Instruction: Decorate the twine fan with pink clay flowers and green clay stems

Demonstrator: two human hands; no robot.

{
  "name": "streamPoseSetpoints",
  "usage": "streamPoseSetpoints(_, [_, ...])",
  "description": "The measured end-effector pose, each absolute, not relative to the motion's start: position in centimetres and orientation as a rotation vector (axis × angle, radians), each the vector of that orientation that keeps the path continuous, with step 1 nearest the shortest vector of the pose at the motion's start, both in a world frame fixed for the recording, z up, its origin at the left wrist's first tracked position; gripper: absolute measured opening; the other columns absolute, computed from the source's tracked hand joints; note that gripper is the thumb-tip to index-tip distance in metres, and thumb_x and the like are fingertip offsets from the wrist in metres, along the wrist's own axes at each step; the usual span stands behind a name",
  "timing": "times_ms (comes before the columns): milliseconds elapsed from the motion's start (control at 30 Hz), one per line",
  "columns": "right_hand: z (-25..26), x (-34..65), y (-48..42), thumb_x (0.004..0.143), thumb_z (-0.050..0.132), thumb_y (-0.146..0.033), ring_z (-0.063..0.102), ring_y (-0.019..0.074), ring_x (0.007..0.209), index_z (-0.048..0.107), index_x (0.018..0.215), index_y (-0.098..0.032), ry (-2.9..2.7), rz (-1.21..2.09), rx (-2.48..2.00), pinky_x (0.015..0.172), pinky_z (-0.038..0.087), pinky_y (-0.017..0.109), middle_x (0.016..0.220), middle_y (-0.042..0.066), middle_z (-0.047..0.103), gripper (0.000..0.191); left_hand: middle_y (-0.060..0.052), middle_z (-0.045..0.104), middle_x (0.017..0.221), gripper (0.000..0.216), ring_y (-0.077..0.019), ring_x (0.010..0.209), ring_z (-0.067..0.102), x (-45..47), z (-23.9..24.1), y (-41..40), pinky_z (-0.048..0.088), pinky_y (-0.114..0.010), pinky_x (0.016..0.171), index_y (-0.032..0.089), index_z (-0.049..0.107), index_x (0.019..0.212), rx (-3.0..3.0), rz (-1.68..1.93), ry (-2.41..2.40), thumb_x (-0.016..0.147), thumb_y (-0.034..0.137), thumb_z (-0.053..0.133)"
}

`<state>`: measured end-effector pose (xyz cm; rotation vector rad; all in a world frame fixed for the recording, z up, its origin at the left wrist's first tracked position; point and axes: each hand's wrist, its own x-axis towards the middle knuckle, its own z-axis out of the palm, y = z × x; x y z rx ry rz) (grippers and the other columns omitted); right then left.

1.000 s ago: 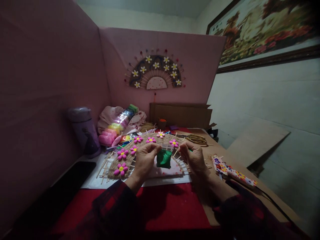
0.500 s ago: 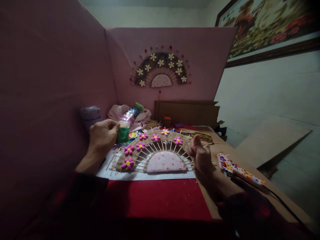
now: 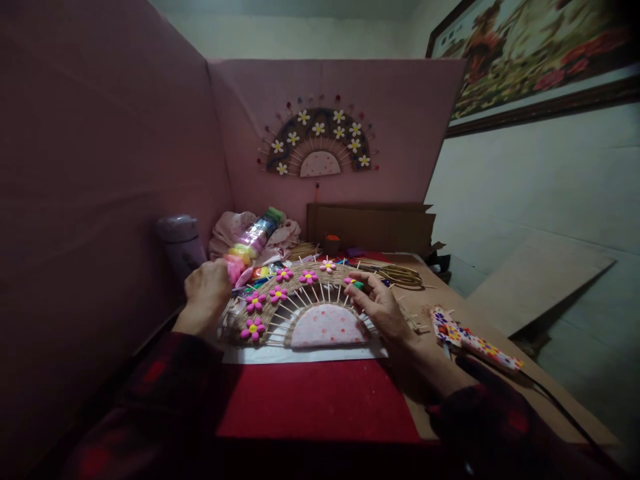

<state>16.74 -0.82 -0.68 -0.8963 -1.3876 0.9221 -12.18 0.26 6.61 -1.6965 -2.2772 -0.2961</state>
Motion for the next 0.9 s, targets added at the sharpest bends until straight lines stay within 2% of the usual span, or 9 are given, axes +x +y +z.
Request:
streamPoseSetpoints(133, [-0.8, 16.6, -0.8, 0.067, 0.070, -0.035, 0.052, 0.0128, 0.064, 0.063, 0.092, -0.018, -1.427, 0.914, -0.833, 0.055, 0.042, 0.025, 0.077, 0.002, 0.060, 0.031, -0.015, 0.068, 0.095, 0.033, -0.0282, 0.082, 0.065, -8.1, 6.5, 0.1, 0.043, -0.033, 0.064, 0.015, 0.063, 0.103, -1.767, -0.465, -2.083, 0.088, 0.030, 0.038])
streamPoseSetpoints(233, [-0.7, 16.7, -0.8, 0.067, 0.070, -0.032, 0.057, 0.0156, 0.074, 0.064, 0.090, -0.019, -1.470, 0.880, -0.839, 0.064, 0.046, 0.028, 0.085, 0.004, 0.064, 0.027, -0.010, 0.070, 0.086, 0.027, -0.0237, 0.078, 0.063, -3.9, 6.1, -0.2, 0.042, -0.030, 0.064, 0.018, 0.067, 0.093, -2.092, -0.668, -1.967, 0.086, 0.032, 0.045])
streamPoseSetpoints(333, [-1.1, 16.9, -0.8, 0.069, 0.069, -0.030, 0.059, 0.0163, 0.076, 0.059, 0.093, -0.019, -1.516, 0.828, -0.822, 0.067, 0.047, 0.029, 0.088, 0.004, 0.063, 0.028, -0.005, 0.070, 0.079, 0.033, -0.0151, 0.070, 0.060, 0.0, 4.9, -0.8, 0.041, -0.025, 0.062, 0.018, 0.068, 0.083, -2.690, -0.941, -1.692, 0.089, 0.037, 0.042])
streamPoseSetpoints(433, [-1.6, 17.1, -0.8, 0.074, 0.067, -0.028, 0.058, 0.0152, 0.072, 0.052, 0.092, -0.020, -1.614, 0.681, -0.860, 0.064, 0.047, 0.027, 0.083, 0.002, 0.060, 0.024, -0.004, 0.069, 0.078, 0.031, -0.0151, 0.069, 0.060, 2.1, 4.1, -1.7, 0.040, -0.024, 0.061, 0.018, 0.067, 0.087, -2.826, -1.023, -1.585, 0.087, 0.042, 0.047])
streamPoseSetpoints(500, [-1.8, 17.2, -0.9, 0.077, 0.065, -0.028, 0.056, 0.0135, 0.066, 0.051, 0.089, -0.020, -1.677, 0.570, -0.920, 0.059, 0.045, 0.025, 0.078, 0.001, 0.058, 0.020, -0.004, 0.069, 0.078, 0.026, -0.0161, 0.069, 0.061, 2.0, 4.1, -2.5, 0.040, -0.025, 0.061, 0.020, 0.066, 0.093, -2.688, -0.986, -1.654, 0.085, 0.040, 0.050])
streamPoseSetpoints(567, [-1.8, 17.1, -1.2, 0.078, 0.065, -0.029, 0.053, 0.0124, 0.063, 0.051, 0.088, -0.020, -1.729, 0.490, -0.947, 0.056, 0.043, 0.024, 0.074, 0.000, 0.056, 0.020, -0.004, 0.069, 0.081, 0.021, -0.0174, 0.073, 0.061, 0.8, 4.7, -3.5, 0.040, -0.027, 0.064, 0.021, 0.064, 0.097, -2.515, -0.878, -1.723, 0.086, 0.030, 0.049])
streamPoseSetpoints(667, [-1.5, 17.0, -1.6, 0.079, 0.064, -0.031, 0.052, 0.0121, 0.063, 0.052, 0.087, -0.019, -1.808, 0.396, -0.932, 0.056, 0.042, 0.024, 0.074, 0.000, 0.055, 0.018, -0.007, 0.067, 0.088, 0.025, -0.0213, 0.086, 0.060, -2.5, 5.4, -5.3, 0.041, -0.030, 0.069, 0.020, 0.064, 0.098, -2.327, -0.566, -1.742, 0.085, 0.015, 0.043])
streamPoseSetpoints(767, [-1.2, 17.0, -2.0, 0.080, 0.063, -0.031, 0.048, 0.0113, 0.059, 0.054, 0.086, -0.019, -1.857, 0.313, -0.930, 0.053, 0.040, 0.024, 0.071, 0.000, 0.053, 0.017, -0.008, 0.066, 0.084, 0.028, -0.0245, 0.083, 0.057, -6.7, 5.2, -7.8, 0.041, -0.033, 0.067, 0.018, 0.064, 0.097, -2.075, -0.280, -1.879, 0.085, 0.014, 0.039])
streamPoseSetpoints(900, [-1.4, 17.1, -2.1, 0.080, 0.064, -0.031, 0.043, 0.0100, 0.054, 0.055, 0.086, -0.019, -1.870, 0.278, -0.930, 0.049, 0.036, 0.024, 0.066, -0.002, 0.051, 0.016, -0.012, 0.065, 0.101, 0.034, -0.0319, 0.097, 0.051, -12.3, 3.4, -10.7, 0.039, -0.042, 0.074, 0.016, 0.063, 0.106, -1.709, -0.145, -2.005, 0.083, 0.014, 0.037])
